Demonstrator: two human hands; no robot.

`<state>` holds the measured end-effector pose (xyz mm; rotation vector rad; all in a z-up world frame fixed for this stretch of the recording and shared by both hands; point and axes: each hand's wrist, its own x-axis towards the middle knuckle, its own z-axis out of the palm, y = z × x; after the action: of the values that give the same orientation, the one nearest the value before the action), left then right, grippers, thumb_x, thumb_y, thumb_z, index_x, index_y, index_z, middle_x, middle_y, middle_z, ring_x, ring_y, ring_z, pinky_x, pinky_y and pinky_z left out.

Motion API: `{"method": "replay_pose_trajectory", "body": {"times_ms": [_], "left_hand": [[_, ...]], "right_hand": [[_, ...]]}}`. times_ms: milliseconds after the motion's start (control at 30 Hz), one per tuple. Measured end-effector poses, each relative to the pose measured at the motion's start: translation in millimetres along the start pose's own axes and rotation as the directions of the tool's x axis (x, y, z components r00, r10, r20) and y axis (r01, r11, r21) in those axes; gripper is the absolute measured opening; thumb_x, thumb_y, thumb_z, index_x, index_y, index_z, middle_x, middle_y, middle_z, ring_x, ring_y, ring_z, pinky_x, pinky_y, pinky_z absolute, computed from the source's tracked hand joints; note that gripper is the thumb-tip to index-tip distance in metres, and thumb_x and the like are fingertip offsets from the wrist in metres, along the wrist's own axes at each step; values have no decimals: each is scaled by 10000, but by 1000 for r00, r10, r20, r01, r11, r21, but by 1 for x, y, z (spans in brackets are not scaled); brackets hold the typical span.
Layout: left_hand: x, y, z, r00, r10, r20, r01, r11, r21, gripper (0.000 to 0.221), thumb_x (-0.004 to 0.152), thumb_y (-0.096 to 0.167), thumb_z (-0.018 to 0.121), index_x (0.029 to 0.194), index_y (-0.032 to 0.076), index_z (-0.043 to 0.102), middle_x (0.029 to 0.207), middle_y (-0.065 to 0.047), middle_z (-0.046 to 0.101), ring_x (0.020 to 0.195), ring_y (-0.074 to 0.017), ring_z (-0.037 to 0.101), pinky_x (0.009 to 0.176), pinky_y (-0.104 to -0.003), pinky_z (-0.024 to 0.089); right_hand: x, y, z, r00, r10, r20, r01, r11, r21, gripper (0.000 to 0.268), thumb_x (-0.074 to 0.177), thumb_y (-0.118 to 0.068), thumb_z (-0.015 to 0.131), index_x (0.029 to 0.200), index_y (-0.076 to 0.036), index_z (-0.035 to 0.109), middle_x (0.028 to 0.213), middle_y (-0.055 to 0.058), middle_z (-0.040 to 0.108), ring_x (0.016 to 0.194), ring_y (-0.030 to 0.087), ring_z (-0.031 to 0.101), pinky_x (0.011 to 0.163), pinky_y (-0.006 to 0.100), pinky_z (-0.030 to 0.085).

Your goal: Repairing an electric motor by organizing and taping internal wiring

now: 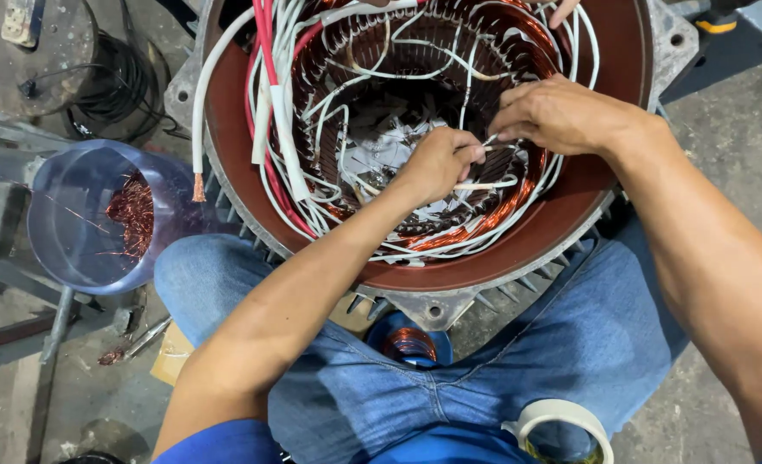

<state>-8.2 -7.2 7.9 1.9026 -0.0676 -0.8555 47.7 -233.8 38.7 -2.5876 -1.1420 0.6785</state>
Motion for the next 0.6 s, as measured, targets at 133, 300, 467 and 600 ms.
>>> {"method": "replay_pose_trajectory", "body": {"times_ms": [133,300,467,600], "left_hand": [[8,-6,4,999,22,-26,-23,999,-25,273,1120,235,633,929,113,785,627,7,612,560,-122,547,541,-309,459],[26,-31,-1,987,162,-10,-162,980,-111,230,1026,192,663,1050,14,806,648,-101,739,594,-176,742,549,-310,642],[-18,17,-28,998,-58,-22,59,994,89,402,1060,441,604,1222,117,778,1258,-110,817,1181,-261,749,1051,-439,538],[-43,18,-18,968,199,-149,-128,913,387,146,1052,238,701,1080,97,726,1077,-153,737,948,-348,697,787,-517,504]], "right_hand": [[2,-12,-4,996,69,50,-70,997,20,285,1077,-289,625,1312,-208,764,1096,-18,720,1090,215,717,927,445,529],[-28,-73,-52,987,91,-135,-65,981,185,252,1050,-159,692,1229,-9,786,1150,241,732,1157,493,707,1033,692,532],[-148,-159,-79,856,39,-515,131,948,291,238,1035,-194,611,1194,-42,703,1213,147,721,1163,298,705,1045,447,580],[-291,-185,34,943,153,-295,36,834,550,288,919,-200,705,1126,-162,902,1198,2,913,1140,165,898,1070,370,658]]}}
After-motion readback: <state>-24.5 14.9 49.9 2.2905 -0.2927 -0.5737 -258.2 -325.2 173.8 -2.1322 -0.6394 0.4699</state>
